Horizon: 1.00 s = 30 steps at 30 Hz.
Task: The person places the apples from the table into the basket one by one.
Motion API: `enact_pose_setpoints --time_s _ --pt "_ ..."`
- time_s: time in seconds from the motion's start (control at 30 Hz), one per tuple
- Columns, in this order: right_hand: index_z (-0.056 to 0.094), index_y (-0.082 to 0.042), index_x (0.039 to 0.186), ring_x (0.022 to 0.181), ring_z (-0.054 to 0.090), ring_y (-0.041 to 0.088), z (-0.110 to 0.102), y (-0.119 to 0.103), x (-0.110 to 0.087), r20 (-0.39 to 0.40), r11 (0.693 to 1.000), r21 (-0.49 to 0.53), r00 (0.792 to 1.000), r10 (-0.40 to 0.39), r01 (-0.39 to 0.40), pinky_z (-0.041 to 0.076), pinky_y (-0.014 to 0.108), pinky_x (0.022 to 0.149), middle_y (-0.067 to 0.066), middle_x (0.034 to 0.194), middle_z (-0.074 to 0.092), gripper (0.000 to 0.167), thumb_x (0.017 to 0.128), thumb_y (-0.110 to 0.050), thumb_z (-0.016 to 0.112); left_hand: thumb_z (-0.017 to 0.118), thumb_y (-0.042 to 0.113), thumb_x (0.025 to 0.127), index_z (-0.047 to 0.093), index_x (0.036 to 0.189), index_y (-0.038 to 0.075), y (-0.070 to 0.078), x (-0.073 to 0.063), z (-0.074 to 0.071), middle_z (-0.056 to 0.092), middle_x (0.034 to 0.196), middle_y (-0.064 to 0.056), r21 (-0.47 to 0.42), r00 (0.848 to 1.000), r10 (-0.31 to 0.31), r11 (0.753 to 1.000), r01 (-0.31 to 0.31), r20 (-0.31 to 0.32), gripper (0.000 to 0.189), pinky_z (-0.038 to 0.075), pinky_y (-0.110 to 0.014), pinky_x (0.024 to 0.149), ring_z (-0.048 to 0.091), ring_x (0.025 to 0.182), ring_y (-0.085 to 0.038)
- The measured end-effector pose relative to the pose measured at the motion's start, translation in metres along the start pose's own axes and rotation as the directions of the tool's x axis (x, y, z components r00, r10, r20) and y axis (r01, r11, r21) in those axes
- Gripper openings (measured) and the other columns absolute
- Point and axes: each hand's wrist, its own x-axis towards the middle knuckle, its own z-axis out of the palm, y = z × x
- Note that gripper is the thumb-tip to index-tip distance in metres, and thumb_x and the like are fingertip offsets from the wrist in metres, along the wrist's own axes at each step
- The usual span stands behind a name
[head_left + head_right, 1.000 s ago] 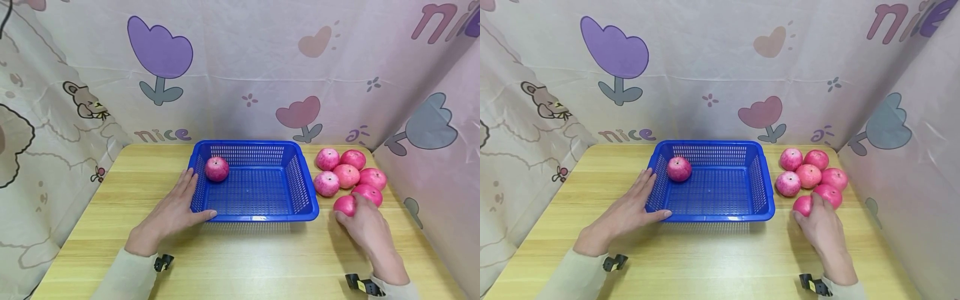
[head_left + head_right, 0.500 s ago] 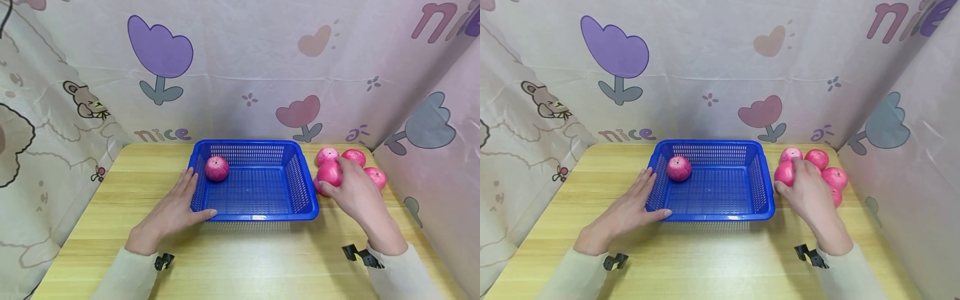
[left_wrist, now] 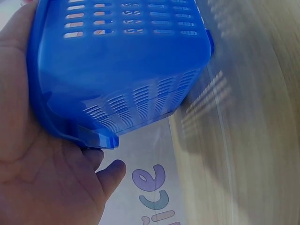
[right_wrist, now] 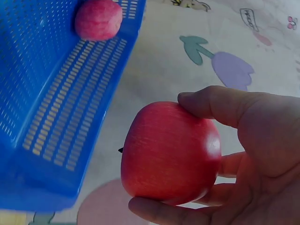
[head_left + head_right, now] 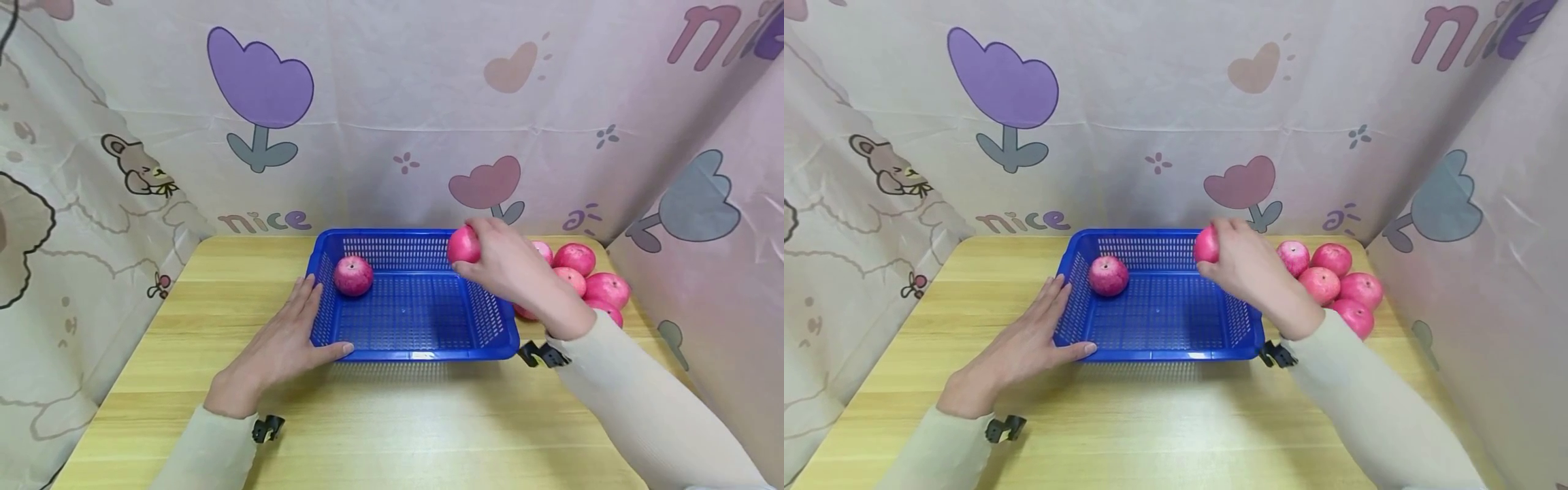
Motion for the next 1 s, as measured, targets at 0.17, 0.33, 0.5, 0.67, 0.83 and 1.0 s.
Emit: enact_pose_setpoints --time_s 0.17,0.33,0.5,0.67,0.83,1.0 --pt "0.053 -0.007 0.14 0.107 0.065 0.037 0.011 -0.016 0.024 0.015 0.998 -0.021 0.998 -0.06 0.061 0.06 0.054 0.085 0.017 0.125 0.064 0.062 0.09 -0.037 0.073 0.055 0.093 0.08 0.009 0.17 0.008 0.0 0.0 0.001 -0.007 0.179 -0.009 -0.005 1.0 -0.003 1.0 0.003 0.003 0.132 0.024 -0.068 0.123 -0.003 0.165 -0.035" --pt "0.049 -0.005 0.148 0.114 0.065 0.037 0.027 -0.028 0.047 0.06 0.993 -0.031 0.992 -0.113 0.115 0.059 0.054 0.094 0.019 0.133 0.062 0.071 0.09 -0.037 0.075 0.059 0.089 0.082 0.008 0.17 0.009 0.0 -0.001 0.001 -0.008 0.179 -0.009 -0.01 1.0 -0.014 1.0 0.014 0.006 0.13 0.024 -0.069 0.123 -0.003 0.165 -0.035" --pt "0.049 -0.005 0.149 0.116 0.064 0.035 0.05 -0.029 0.066 0.107 0.989 -0.039 0.985 -0.139 0.143 0.058 0.052 0.098 0.019 0.135 0.06 0.072 0.091 -0.036 0.076 0.058 0.09 0.082 0.009 0.171 0.009 -0.001 -0.001 0.001 -0.008 0.179 -0.009 -0.006 1.0 -0.017 1.0 0.017 0.01 0.13 0.023 -0.069 0.123 -0.004 0.165 -0.035" --pt "0.05 -0.006 0.147 0.113 0.065 0.033 0.071 -0.028 0.077 0.172 0.988 -0.021 0.974 -0.148 0.153 0.06 0.05 0.095 0.017 0.132 0.06 0.071 0.089 -0.035 0.079 0.053 0.095 0.079 0.008 0.171 0.009 -0.001 -0.001 0.001 -0.008 0.179 -0.009 -0.002 1.0 -0.014 1.0 0.014 0.016 0.133 0.023 -0.068 0.123 -0.003 0.165 -0.035" --pt "0.048 -0.006 0.151 0.119 0.064 0.034 0.086 -0.028 0.084 0.238 0.982 -0.02 0.955 -0.177 0.187 0.057 0.051 0.101 0.019 0.137 0.06 0.075 0.09 -0.034 0.08 0.056 0.093 0.08 0.008 0.171 0.01 0.0 -0.001 0.001 -0.008 0.179 -0.009 -0.01 1.0 -0.013 1.0 0.013 0.014 0.132 0.024 -0.069 0.122 -0.002 0.165 -0.036" --pt "0.042 -0.006 0.157 0.127 0.061 0.035 0.096 -0.028 0.088 0.291 0.979 -0.005 0.937 -0.194 0.204 0.053 0.051 0.108 0.021 0.145 0.056 0.083 0.09 -0.033 0.082 0.056 0.092 0.081 0.009 0.17 0.008 -0.001 -0.001 0.001 -0.006 0.179 -0.011 -0.007 1.0 -0.002 1.0 0.002 0.004 0.131 0.024 -0.068 0.123 -0.002 0.165 -0.037"
